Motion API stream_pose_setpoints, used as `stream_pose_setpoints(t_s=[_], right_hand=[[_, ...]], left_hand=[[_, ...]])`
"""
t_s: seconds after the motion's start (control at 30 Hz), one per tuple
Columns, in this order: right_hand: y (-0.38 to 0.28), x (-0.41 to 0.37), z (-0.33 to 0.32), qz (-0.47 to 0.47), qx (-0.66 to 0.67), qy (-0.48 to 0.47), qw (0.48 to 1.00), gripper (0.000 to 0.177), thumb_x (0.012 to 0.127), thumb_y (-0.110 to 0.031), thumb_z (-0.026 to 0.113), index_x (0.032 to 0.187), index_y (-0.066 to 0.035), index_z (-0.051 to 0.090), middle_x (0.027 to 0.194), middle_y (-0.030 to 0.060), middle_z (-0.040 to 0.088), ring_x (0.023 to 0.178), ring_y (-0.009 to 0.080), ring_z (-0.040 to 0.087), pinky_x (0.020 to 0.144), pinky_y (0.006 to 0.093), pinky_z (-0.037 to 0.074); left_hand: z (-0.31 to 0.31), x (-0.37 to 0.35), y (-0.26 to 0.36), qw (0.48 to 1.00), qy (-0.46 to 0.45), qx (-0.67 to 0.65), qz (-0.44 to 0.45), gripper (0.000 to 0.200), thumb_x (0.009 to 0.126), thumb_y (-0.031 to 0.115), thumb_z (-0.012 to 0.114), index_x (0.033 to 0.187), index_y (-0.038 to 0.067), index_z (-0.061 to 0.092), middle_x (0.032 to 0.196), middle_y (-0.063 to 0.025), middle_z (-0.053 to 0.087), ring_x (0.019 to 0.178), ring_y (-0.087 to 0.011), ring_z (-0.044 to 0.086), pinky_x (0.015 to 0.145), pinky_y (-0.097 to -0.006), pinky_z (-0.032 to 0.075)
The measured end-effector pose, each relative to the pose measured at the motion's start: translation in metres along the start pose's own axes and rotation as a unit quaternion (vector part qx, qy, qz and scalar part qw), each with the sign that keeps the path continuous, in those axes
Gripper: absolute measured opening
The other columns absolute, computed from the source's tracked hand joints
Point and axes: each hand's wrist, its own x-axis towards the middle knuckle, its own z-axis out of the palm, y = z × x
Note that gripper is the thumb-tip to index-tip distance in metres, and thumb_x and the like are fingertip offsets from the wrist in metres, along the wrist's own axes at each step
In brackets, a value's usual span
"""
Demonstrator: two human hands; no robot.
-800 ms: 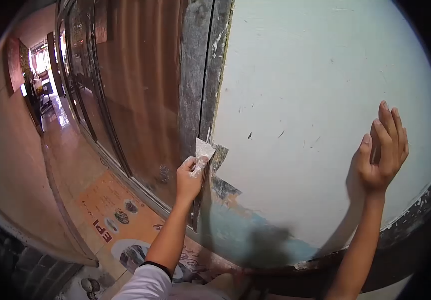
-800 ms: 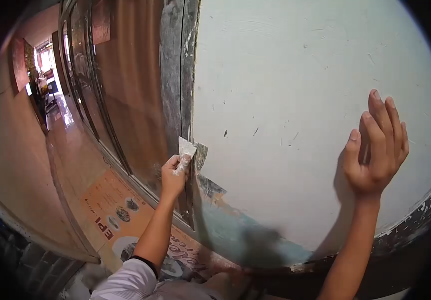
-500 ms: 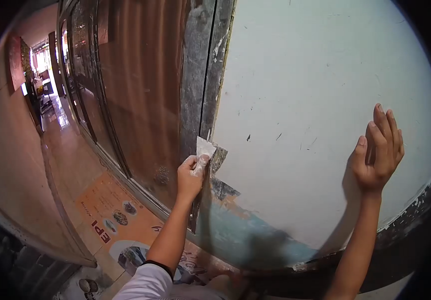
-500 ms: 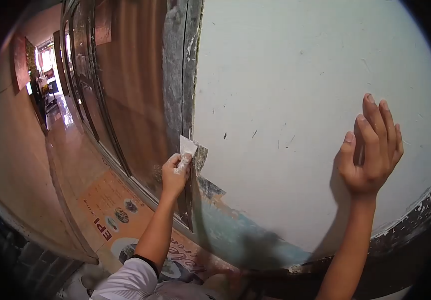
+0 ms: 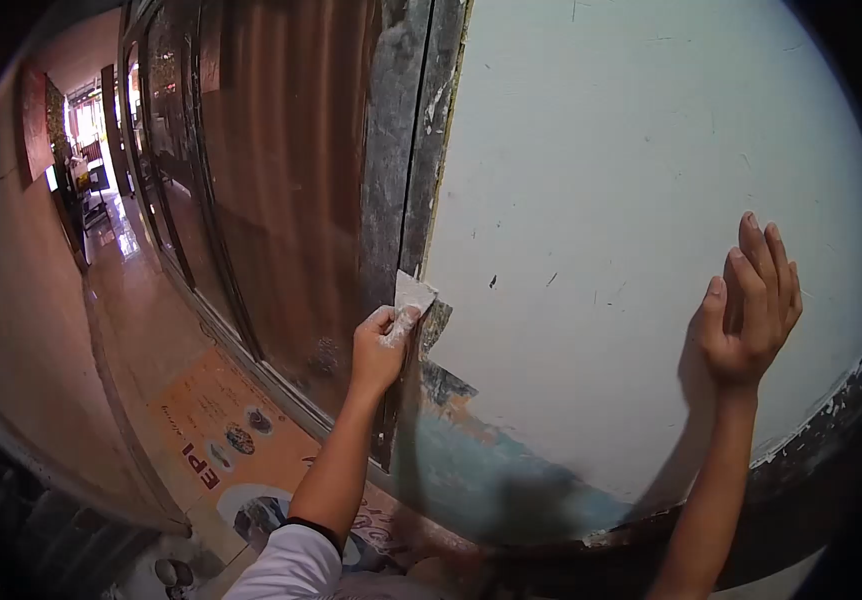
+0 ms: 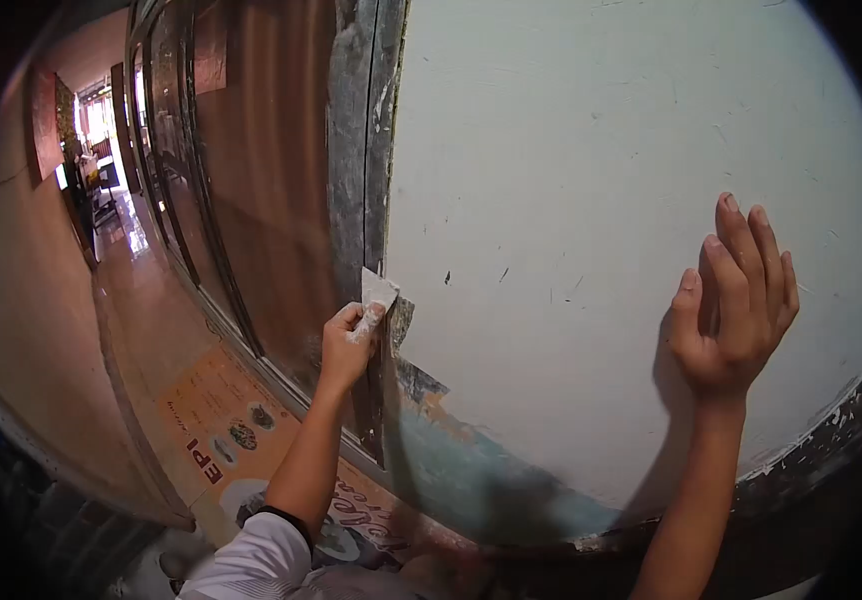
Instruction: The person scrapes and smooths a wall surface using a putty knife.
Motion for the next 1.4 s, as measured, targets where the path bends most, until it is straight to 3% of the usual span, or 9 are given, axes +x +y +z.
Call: stream_pose_setpoints(t_s=[0.33, 0.43, 1.03, 1.07, 1.23, 1.4], right_hand=[[-0.001, 0.000, 0.001, 0.005, -0.001, 0.005, 1.000, 0.033, 0.083, -0.010, 0.065, 0.115, -0.014, 0.069, 0.139, 0.0068, 0.069, 0.140, 0.0284, 0.055, 0.123, 0.0460, 0.027], [-0.002, 0.000, 0.000, 0.011, 0.002, 0.000, 1.000, 0.033, 0.083, -0.010, 0.065, 0.116, -0.015, 0.069, 0.140, 0.0065, 0.069, 0.140, 0.0284, 0.055, 0.123, 0.0460, 0.027], [-0.003, 0.001, 0.000, 0.010, 0.008, 0.006, 1.000, 0.030, 0.082, -0.010, 0.064, 0.111, -0.017, 0.068, 0.140, 0.0025, 0.069, 0.142, 0.0244, 0.053, 0.124, 0.0431, 0.025], [-0.004, 0.002, -0.001, 0.008, 0.004, 0.003, 1.000, 0.031, 0.081, -0.010, 0.064, 0.111, -0.016, 0.068, 0.139, 0.0029, 0.069, 0.141, 0.0246, 0.054, 0.124, 0.0425, 0.025], [-0.005, 0.001, -0.002, 0.014, 0.006, 0.001, 1.000, 0.030, 0.081, -0.010, 0.065, 0.110, -0.016, 0.068, 0.140, 0.0024, 0.069, 0.141, 0.0248, 0.054, 0.123, 0.0437, 0.025], [-0.004, 0.000, -0.001, 0.012, 0.016, 0.011, 1.000, 0.028, 0.081, -0.012, 0.065, 0.109, -0.016, 0.068, 0.141, 0.0013, 0.068, 0.140, 0.0252, 0.055, 0.123, 0.0454, 0.026]], left_hand=[[-0.001, -0.005, -0.004, 1.000, -0.004, 0.011, 0.011, 0.040, 0.100, 0.033, 0.072, 0.082, -0.002, 0.064, 0.067, 0.0035, 0.053, 0.066, -0.0056, 0.044, 0.058, -0.0281, 0.039], [0.000, -0.004, -0.001, 1.000, -0.016, 0.003, -0.025, 0.040, 0.100, 0.033, 0.072, 0.081, -0.002, 0.063, 0.068, 0.0027, 0.053, 0.067, -0.0054, 0.044, 0.058, -0.0277, 0.039], [0.004, -0.011, 0.008, 1.000, -0.023, -0.014, -0.002, 0.039, 0.100, 0.034, 0.073, 0.079, 0.003, 0.062, 0.065, 0.0075, 0.048, 0.061, -0.0040, 0.040, 0.053, -0.0259, 0.032], [0.005, -0.014, 0.010, 0.999, -0.022, -0.030, -0.035, 0.039, 0.100, 0.033, 0.074, 0.078, 0.003, 0.062, 0.065, 0.0078, 0.048, 0.061, -0.0040, 0.040, 0.054, -0.0258, 0.033], [0.006, -0.018, -0.008, 0.999, -0.013, 0.005, -0.036, 0.037, 0.100, 0.031, 0.073, 0.082, 0.000, 0.065, 0.065, 0.0052, 0.050, 0.062, -0.0051, 0.042, 0.055, -0.0271, 0.035], [0.009, -0.015, -0.006, 0.999, -0.004, 0.040, 0.028, 0.037, 0.100, 0.032, 0.073, 0.082, 0.000, 0.065, 0.066, 0.0040, 0.053, 0.062, -0.0049, 0.045, 0.056, -0.0265, 0.038]])
